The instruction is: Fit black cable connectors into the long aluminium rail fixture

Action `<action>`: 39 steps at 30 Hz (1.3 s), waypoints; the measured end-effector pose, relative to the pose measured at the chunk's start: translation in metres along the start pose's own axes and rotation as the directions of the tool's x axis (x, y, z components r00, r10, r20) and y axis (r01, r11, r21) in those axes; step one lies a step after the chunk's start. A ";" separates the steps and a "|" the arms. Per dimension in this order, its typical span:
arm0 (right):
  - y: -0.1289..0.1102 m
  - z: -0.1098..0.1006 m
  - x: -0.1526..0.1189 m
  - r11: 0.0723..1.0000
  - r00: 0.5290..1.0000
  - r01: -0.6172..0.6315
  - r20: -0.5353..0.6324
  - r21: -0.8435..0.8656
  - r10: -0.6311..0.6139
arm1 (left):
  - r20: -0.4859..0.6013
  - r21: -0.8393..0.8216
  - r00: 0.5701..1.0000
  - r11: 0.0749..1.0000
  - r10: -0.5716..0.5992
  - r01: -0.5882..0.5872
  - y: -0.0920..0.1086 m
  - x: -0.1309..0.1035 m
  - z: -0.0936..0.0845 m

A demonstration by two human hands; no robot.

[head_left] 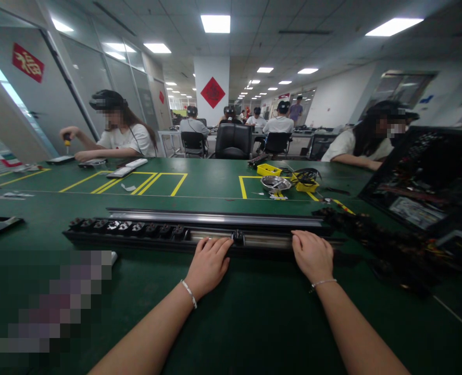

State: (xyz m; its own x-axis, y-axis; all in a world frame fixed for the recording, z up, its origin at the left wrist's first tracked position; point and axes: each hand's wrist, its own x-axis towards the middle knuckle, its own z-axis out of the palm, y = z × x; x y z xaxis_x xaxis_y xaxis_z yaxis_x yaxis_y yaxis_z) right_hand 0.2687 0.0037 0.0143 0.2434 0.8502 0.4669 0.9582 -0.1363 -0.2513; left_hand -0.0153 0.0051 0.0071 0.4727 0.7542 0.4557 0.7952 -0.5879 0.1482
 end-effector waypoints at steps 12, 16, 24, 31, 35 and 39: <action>-0.004 0.000 -0.002 1.000 1.000 0.011 0.005 -0.023 -0.011 | 0.023 -0.002 0.998 0.999 -0.050 0.050 0.005 0.002 0.000; -0.018 0.003 -0.005 0.993 0.993 0.116 0.014 0.014 -0.117 | 0.035 0.023 0.997 0.997 -0.068 0.067 0.007 0.003 0.001; -0.079 0.013 -0.017 0.932 0.947 0.316 0.010 0.177 -0.322 | 0.053 0.049 0.996 0.996 -0.075 0.072 0.008 0.002 0.001; -0.123 0.022 -0.019 0.948 0.979 0.195 0.004 0.252 -0.203 | 0.024 0.072 0.998 0.995 -0.066 0.064 0.006 0.001 0.005; -0.126 0.024 -0.020 0.953 0.985 0.169 -0.017 0.252 -0.170 | 0.026 0.052 0.998 0.997 -0.055 0.054 0.006 0.001 0.004; -0.124 0.025 -0.020 0.957 0.986 0.166 -0.019 0.239 -0.166 | 0.027 0.039 0.999 0.998 -0.046 0.045 0.005 0.001 0.003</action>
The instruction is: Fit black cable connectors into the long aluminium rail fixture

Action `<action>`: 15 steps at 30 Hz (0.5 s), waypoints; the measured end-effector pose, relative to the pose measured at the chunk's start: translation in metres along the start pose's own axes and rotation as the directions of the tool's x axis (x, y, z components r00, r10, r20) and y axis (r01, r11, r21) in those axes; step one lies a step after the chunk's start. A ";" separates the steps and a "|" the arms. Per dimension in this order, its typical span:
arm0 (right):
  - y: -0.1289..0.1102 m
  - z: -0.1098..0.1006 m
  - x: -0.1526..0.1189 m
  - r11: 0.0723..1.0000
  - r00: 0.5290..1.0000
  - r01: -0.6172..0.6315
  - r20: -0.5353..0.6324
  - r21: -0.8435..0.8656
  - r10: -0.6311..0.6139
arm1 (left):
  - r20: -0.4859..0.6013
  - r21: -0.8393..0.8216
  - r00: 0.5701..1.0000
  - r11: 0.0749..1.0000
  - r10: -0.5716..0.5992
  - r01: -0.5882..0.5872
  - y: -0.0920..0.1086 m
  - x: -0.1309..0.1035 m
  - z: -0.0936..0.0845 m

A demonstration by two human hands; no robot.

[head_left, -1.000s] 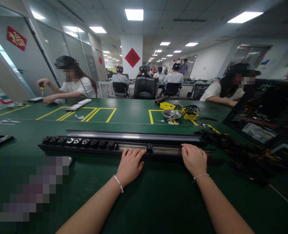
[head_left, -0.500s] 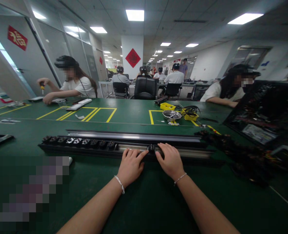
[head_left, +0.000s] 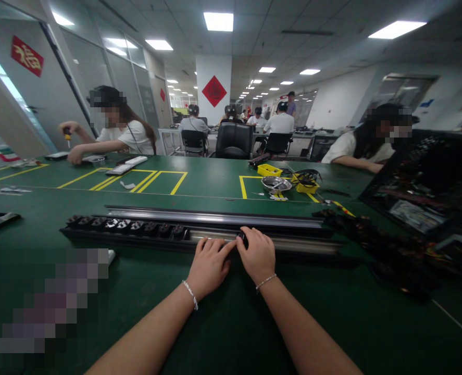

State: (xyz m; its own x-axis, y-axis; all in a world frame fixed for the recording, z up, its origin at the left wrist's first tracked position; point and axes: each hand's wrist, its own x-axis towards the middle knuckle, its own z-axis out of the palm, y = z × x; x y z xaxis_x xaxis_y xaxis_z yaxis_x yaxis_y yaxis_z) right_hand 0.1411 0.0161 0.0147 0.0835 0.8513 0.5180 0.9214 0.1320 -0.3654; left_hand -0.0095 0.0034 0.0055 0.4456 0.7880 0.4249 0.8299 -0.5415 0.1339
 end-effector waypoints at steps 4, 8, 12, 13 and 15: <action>0.001 0.001 0.000 1.000 1.000 -0.015 -0.004 -0.013 0.015 | -0.009 -0.014 1.000 1.000 0.015 -0.015 -0.001 -0.001 0.001; 0.002 0.000 0.001 1.000 1.000 -0.022 -0.021 -0.003 0.022 | -0.020 -0.021 1.000 1.000 0.020 -0.021 -0.003 -0.001 0.001; 0.003 -0.001 0.002 0.999 0.999 -0.049 -0.005 -0.008 0.049 | -0.023 -0.029 0.999 0.999 0.023 -0.024 -0.003 -0.001 0.000; 0.003 -0.001 0.002 0.999 0.999 -0.051 -0.007 -0.013 0.051 | -0.026 -0.032 0.999 0.999 0.023 -0.024 -0.003 -0.001 0.000; 0.003 0.000 0.002 0.998 0.999 -0.050 -0.016 -0.024 0.050 | -0.033 -0.034 0.999 0.999 0.021 -0.022 -0.003 -0.002 0.000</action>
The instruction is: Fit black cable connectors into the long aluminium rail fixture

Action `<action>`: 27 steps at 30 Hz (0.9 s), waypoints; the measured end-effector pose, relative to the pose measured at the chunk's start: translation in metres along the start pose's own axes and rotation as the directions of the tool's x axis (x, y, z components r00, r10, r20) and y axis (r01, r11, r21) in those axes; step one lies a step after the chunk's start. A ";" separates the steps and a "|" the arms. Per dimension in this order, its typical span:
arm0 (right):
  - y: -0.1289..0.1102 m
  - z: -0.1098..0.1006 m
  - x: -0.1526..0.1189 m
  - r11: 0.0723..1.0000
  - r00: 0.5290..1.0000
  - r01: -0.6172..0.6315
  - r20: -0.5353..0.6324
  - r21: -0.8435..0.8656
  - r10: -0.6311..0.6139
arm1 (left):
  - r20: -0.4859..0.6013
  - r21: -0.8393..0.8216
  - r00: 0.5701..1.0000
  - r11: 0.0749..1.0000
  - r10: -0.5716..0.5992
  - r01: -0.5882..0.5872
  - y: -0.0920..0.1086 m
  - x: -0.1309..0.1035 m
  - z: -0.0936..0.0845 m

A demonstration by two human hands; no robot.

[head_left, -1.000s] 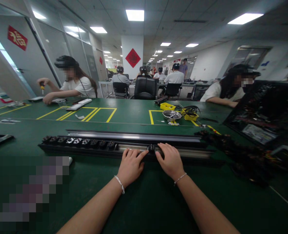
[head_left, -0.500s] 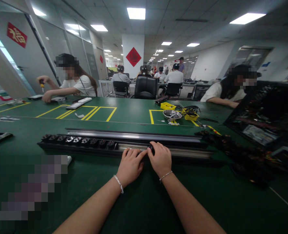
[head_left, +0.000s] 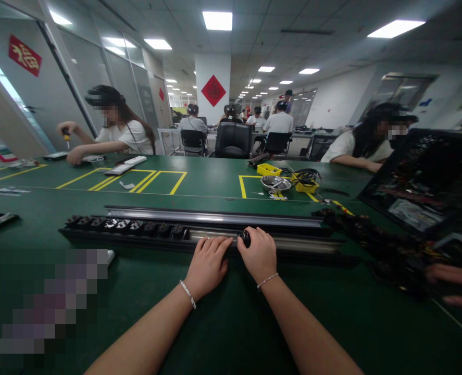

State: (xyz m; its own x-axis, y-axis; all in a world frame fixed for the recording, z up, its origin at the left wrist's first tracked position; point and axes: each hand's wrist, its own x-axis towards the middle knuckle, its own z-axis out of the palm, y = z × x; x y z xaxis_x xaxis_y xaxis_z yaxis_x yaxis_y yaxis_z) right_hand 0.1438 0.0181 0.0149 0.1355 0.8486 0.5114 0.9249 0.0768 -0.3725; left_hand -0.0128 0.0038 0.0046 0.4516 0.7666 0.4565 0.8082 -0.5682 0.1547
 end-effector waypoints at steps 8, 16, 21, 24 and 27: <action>0.004 -0.001 0.001 1.000 1.000 0.006 0.004 0.002 -0.006 | -0.034 0.062 0.998 0.997 -0.045 0.047 -0.002 -0.001 0.004; 0.006 -0.003 0.001 1.000 1.000 -0.001 0.007 -0.001 0.001 | -0.026 0.054 0.999 0.998 -0.036 0.037 -0.002 -0.001 0.003; 0.011 -0.005 0.001 1.000 1.000 -0.004 -0.008 0.008 0.004 | -0.030 0.039 0.999 0.999 -0.031 0.032 -0.002 -0.001 0.002; 0.013 -0.006 0.001 1.000 1.000 -0.005 0.009 0.006 0.005 | -0.024 0.037 0.999 0.999 -0.039 0.040 -0.002 0.000 0.002; 0.013 -0.006 0.002 1.000 1.000 -0.010 0.025 -0.001 0.010 | -0.012 0.031 0.999 0.999 -0.044 0.045 -0.002 0.000 0.001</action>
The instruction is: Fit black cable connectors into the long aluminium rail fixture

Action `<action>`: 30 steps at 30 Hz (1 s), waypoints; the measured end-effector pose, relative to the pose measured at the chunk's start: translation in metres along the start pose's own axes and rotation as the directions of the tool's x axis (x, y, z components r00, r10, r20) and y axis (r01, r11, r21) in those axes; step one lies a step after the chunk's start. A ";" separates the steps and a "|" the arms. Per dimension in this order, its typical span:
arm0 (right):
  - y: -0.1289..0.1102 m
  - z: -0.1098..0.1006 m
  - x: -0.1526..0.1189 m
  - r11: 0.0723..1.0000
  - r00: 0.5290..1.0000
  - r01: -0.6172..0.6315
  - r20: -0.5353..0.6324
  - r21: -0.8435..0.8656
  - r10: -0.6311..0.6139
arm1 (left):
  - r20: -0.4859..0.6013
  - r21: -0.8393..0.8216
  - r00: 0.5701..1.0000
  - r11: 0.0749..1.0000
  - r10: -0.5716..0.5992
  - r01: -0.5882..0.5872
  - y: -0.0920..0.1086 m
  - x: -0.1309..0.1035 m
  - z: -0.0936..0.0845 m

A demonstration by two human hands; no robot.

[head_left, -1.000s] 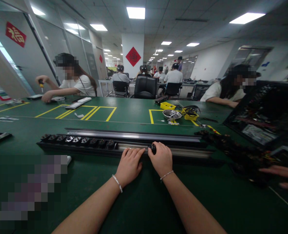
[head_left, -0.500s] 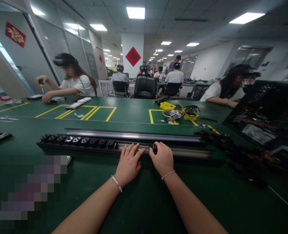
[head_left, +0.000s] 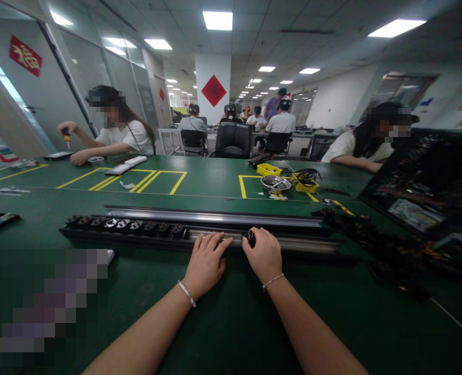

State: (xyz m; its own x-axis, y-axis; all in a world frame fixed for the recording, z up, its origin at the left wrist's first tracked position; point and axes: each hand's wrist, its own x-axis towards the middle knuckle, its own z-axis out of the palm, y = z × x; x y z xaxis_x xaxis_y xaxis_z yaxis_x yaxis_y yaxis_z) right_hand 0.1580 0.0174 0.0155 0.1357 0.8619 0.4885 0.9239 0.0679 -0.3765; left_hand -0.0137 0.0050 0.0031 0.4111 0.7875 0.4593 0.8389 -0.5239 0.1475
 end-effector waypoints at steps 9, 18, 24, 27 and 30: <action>0.008 0.000 0.001 0.999 0.999 0.043 -0.026 0.015 -0.042 | 0.003 -0.018 1.000 1.000 0.009 -0.009 -0.001 0.000 0.000; 0.009 -0.002 0.001 0.999 0.999 0.038 -0.032 0.022 -0.038 | -0.009 -0.015 1.000 1.000 0.018 -0.018 -0.001 0.001 -0.001; 0.013 -0.002 0.000 1.000 0.999 0.022 -0.029 -0.001 -0.022 | -0.002 -0.025 1.000 1.000 0.018 -0.018 -0.001 0.001 -0.002; 0.013 -0.002 0.000 1.000 0.999 0.020 -0.025 -0.006 -0.021 | 0.006 -0.026 1.000 1.000 0.014 -0.013 -0.001 0.001 -0.003; 0.014 -0.001 0.000 1.000 0.999 0.025 -0.037 -0.005 -0.025 | -0.001 -0.025 1.000 1.000 0.013 -0.013 -0.001 0.001 -0.002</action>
State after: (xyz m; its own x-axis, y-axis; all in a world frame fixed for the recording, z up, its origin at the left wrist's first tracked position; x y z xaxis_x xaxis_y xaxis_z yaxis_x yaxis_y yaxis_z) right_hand 0.1711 0.0180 0.0117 0.1257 0.8410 0.5263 0.9289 0.0865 -0.3600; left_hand -0.0151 0.0057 0.0053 0.4218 0.7801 0.4621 0.8241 -0.5424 0.1634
